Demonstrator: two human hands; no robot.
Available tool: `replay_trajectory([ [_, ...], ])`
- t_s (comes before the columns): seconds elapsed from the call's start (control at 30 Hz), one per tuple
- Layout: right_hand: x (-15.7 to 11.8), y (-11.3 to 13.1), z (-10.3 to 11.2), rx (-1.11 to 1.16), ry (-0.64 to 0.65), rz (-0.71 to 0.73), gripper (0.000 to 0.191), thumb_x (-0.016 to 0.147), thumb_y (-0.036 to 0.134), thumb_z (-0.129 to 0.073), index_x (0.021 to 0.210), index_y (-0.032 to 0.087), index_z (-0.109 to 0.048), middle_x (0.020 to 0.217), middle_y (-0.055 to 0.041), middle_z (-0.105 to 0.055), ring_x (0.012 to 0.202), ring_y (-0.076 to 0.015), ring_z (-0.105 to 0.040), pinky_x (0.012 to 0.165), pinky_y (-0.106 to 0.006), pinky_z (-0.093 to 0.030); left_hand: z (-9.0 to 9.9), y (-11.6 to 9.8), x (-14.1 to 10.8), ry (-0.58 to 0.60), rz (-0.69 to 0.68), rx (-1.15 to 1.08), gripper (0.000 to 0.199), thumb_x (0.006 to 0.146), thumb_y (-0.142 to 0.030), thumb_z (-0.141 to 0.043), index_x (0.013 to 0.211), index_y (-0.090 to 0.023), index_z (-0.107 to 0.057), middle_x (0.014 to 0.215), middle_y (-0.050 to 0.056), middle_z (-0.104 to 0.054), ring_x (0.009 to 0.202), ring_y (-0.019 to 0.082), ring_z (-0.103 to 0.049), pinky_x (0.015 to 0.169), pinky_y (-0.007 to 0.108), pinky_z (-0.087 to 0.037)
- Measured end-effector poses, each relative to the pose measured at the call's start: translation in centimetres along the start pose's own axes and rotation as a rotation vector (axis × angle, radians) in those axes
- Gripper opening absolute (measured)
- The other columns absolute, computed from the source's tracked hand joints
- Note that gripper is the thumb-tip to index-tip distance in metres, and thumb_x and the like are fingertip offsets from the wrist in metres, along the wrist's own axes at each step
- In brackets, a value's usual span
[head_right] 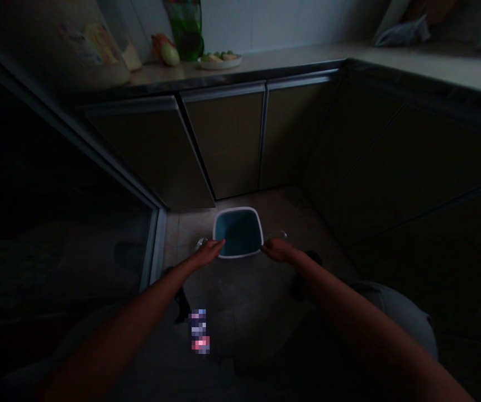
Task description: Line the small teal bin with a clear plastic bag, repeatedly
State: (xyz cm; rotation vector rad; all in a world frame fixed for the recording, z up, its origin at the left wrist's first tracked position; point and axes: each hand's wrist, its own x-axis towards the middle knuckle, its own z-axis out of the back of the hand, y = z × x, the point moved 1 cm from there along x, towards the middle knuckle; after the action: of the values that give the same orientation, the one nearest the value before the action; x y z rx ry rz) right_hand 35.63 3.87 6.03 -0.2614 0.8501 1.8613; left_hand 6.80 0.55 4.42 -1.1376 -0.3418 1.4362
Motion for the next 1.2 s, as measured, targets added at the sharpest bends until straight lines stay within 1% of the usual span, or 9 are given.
replay_trajectory([
  [0.1, -0.8, 1.9, 4.1, 0.262, -0.178, 0.091, 0.052, 0.103, 0.055, -0.031, 0.071, 0.019, -0.051, 0.072, -0.0032, -0.055, 0.067, -0.0154, -0.051, 0.062, -0.027, -0.036, 3.8, -5.6, -0.7, -0.045, -0.095, -0.294, 0.071, 0.082, -0.094, -0.029, 0.062, -0.026, -0.023, 0.056, -0.007, -0.021, 0.05, 0.01, -0.022, 0.05, 0.027, -0.021],
  [0.23, -6.3, 7.0, 10.6, 0.573, -0.419, 0.404, 0.055, 0.098, 0.069, -0.032, 0.069, 0.023, -0.038, 0.066, 0.0016, -0.036, 0.062, -0.0139, -0.033, 0.06, -0.028, -0.032, 9.4, -12.6, -7.6, 0.052, -0.526, -0.394, 0.076, 0.073, -0.095, -0.052, 0.063, -0.024, -0.027, 0.06, -0.007, -0.025, 0.054, 0.01, -0.021, 0.053, 0.027, -0.023],
  [0.33, -11.7, 10.3, 13.9, 0.654, -0.489, 0.692, 0.063, 0.095, 0.081, -0.027, 0.065, 0.025, -0.03, 0.062, 0.0023, -0.028, 0.058, -0.0147, -0.026, 0.057, -0.031, -0.029, 12.7, -14.6, -13.3, 0.19, -0.688, -0.318, 0.08, 0.062, -0.099, -0.058, 0.063, -0.024, -0.029, 0.057, -0.004, -0.029, 0.054, 0.012, -0.027, 0.052, 0.029, -0.028],
  [0.4, -13.1, 11.1, 14.9, 0.658, -0.474, 0.768, 0.069, 0.091, 0.088, -0.018, 0.064, 0.026, -0.027, 0.06, 0.0022, -0.024, 0.056, -0.0154, -0.024, 0.056, -0.032, -0.027, 13.9, -14.7, -14.2, 0.284, -0.669, -0.266, 0.08, 0.062, -0.103, -0.051, 0.06, -0.025, -0.031, 0.053, -0.002, -0.031, 0.053, 0.014, -0.032, 0.05, 0.031, -0.031],
  [0.47, -11.5, 10.2, 15.3, 0.672, -0.412, 0.697, 0.074, 0.085, 0.095, -0.005, 0.063, 0.026, -0.024, 0.058, 0.0023, -0.021, 0.054, -0.0158, -0.023, 0.053, -0.032, -0.026, 14.7, -14.0, -11.9, 0.289, -0.577, -0.301, 0.083, 0.064, -0.108, -0.03, 0.058, -0.025, -0.032, 0.05, -0.001, -0.03, 0.051, 0.016, -0.033, 0.049, 0.033, -0.032],
  [0.57, -4.9, 6.6, 15.1, 0.728, -0.256, 0.364, 0.077, 0.077, 0.092, 0.02, 0.064, 0.027, -0.02, 0.056, 0.0041, -0.015, 0.05, -0.0147, -0.017, 0.047, -0.029, -0.022, 15.1, -11.7, -4.6, 0.196, -0.33, -0.463, 0.087, 0.058, -0.107, 0.008, 0.059, -0.027, -0.027, 0.049, -0.004, -0.02, 0.046, 0.013, -0.024, 0.044, 0.031, -0.03],
  [0.7, 2.4, 2.5, 14.2, 0.784, -0.189, 0.079, 0.073, 0.08, 0.084, 0.027, 0.067, 0.027, -0.017, 0.056, 0.0056, -0.013, 0.048, -0.0136, -0.013, 0.045, -0.027, -0.017, 15.3, -8.8, 2.1, 0.15, -0.111, -0.533, 0.085, 0.061, -0.101, 0.016, 0.059, -0.027, -0.026, 0.051, -0.006, -0.017, 0.043, 0.01, -0.017, 0.041, 0.028, -0.024],
  [1.0, 2.3, 3.1, 13.6, 0.934, -0.216, 0.157, 0.068, 0.09, 0.082, 0.012, 0.066, 0.026, -0.016, 0.057, 0.0057, -0.016, 0.049, -0.0118, -0.013, 0.047, -0.026, -0.015, 15.8, -10.7, 1.2, 0.088, -0.199, -0.631, 0.083, 0.069, -0.1, 0.009, 0.061, -0.026, -0.027, 0.051, -0.006, -0.019, 0.043, 0.009, -0.019, 0.042, 0.026, -0.024],
  [1.2, 2.9, 1.6, 12.1, 0.781, -0.342, 0.129, 0.06, 0.09, 0.078, -0.048, 0.065, 0.024, -0.034, 0.056, 0.0058, -0.03, 0.05, -0.0097, -0.027, 0.049, -0.025, -0.023, 14.7, -7.3, 2.7, 0.015, -0.187, -0.607, 0.067, 0.091, -0.085, -0.034, 0.064, -0.024, -0.028, 0.052, -0.009, -0.02, 0.044, 0.007, -0.016, 0.044, 0.021, -0.017],
])
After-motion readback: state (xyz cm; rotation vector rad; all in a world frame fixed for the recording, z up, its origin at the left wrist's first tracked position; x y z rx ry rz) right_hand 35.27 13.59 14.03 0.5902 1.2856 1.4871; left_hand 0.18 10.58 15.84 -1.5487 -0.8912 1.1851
